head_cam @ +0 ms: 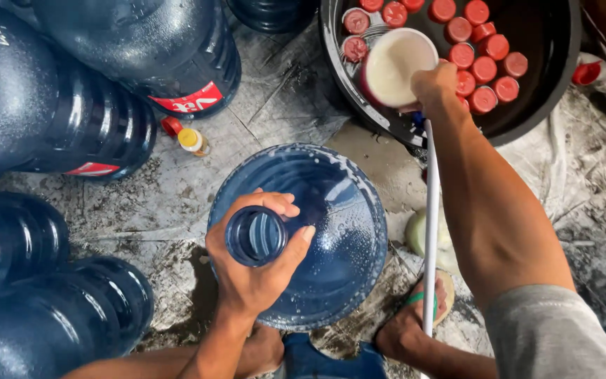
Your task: The person scrubs the exterior of a large blue water jug with a sponge and soap, then rinses it with water from a pink cup. The person holds the jug with one hand while scrubbing with the other, and later pours water over the jug to rinse off the soap.
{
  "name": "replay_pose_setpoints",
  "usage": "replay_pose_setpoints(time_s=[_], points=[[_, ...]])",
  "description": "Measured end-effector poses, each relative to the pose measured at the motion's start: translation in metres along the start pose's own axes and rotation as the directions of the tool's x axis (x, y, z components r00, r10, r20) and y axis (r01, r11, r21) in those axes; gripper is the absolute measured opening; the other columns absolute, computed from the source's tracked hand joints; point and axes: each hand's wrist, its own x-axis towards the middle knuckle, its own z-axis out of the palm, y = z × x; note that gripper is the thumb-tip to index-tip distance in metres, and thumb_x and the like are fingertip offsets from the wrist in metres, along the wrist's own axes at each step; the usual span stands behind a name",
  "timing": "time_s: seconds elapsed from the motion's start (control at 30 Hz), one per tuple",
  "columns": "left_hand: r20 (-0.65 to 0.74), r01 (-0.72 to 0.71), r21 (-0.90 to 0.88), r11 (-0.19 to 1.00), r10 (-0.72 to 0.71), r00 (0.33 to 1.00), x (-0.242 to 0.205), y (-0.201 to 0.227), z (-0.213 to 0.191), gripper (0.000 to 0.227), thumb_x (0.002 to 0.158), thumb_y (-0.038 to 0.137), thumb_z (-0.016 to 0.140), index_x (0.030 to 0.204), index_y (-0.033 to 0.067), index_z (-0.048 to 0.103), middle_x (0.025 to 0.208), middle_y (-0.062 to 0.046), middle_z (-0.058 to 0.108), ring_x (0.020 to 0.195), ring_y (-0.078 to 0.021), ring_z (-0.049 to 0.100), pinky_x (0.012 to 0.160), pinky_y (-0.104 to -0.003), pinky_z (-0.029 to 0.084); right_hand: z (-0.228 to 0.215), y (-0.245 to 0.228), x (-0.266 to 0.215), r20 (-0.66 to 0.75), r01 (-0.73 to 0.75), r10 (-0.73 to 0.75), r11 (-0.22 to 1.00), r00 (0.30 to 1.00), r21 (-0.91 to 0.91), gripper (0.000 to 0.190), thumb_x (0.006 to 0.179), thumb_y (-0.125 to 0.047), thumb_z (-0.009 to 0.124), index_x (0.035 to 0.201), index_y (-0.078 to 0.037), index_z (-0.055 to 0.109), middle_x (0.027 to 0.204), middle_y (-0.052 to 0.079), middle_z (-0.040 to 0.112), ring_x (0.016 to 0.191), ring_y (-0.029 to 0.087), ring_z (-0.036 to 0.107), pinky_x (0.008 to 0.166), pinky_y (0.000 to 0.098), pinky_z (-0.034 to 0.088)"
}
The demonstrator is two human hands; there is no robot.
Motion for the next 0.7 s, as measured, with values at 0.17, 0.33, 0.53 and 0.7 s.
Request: replay_pose_setpoints(time_s=[0.17, 0.33, 0.53, 0.7], points=[[-0.028, 0.068, 0.003, 0.998, -0.068, 0.997, 0.015, -0.001, -0.008, 0.022, 0.074, 0.011, 0.072, 0.088, 0.006, 0.056, 0.084, -0.005, 0.065, 0.089, -0.0233, 0.07, 0.09, -0.035, 0.054, -0.019, -0.024, -0.069, 0.09, 0.44, -0.436, 0.835, 0.895, -0.329, 0.066, 0.081, -0.001, 0.033, 0.145, -0.017, 0.026, 0.134, 0.022, 0.031, 0.122, 0.039, 0.037, 0.099, 0.0504, 0.034], [-0.027, 0.099, -0.027, 0.995, -0.099, 0.995, 0.016, 0.002, -0.001, 0.023, 0.074, 0.008, 0.073, 0.088, 0.0062, 0.055, 0.084, -0.006, 0.065, 0.09, -0.0211, 0.069, 0.087, -0.032, 0.056, -0.02, -0.016, -0.047, 0.214, 0.371, -0.308, 0.84, 0.927, -0.396, 0.091, 0.081, 0.012, 0.055, 0.147, -0.035, 0.015, 0.124, 0.018, 0.035, 0.106, 0.033, 0.047, 0.089, 0.0591, 0.043], [0.004, 0.101, -0.096, 0.99, -0.101, 0.995, 0.012, 0.007, 0.02, 0.025, 0.072, 0.012, 0.078, 0.086, 0.0107, 0.058, 0.086, -0.001, 0.064, 0.087, -0.0144, 0.065, 0.084, -0.026, 0.051, -0.072, -0.044, -0.067, 0.282, -0.178, 0.127, 0.971, 0.951, 0.162, 0.059, 0.089, 0.006, 0.043, 0.143, -0.009, 0.025, 0.139, 0.021, 0.04, 0.093, 0.031, 0.075, 0.056, 0.0318, 0.072], [0.121, 0.257, -0.094, 0.962, -0.245, 0.962, 0.01, 0.008, 0.035, 0.028, 0.066, 0.02, 0.082, 0.086, 0.0109, 0.065, 0.071, 0.005, 0.063, 0.065, -0.0044, 0.055, 0.063, -0.021, 0.051, -0.127, -0.033, -0.108, 0.289, -0.067, -0.06, 0.909, 0.956, 0.411, 0.064, 0.063, 0.011, 0.041, 0.124, -0.007, 0.045, 0.116, 0.024, 0.047, 0.087, 0.052, 0.063, 0.068, 0.06, 0.063]])
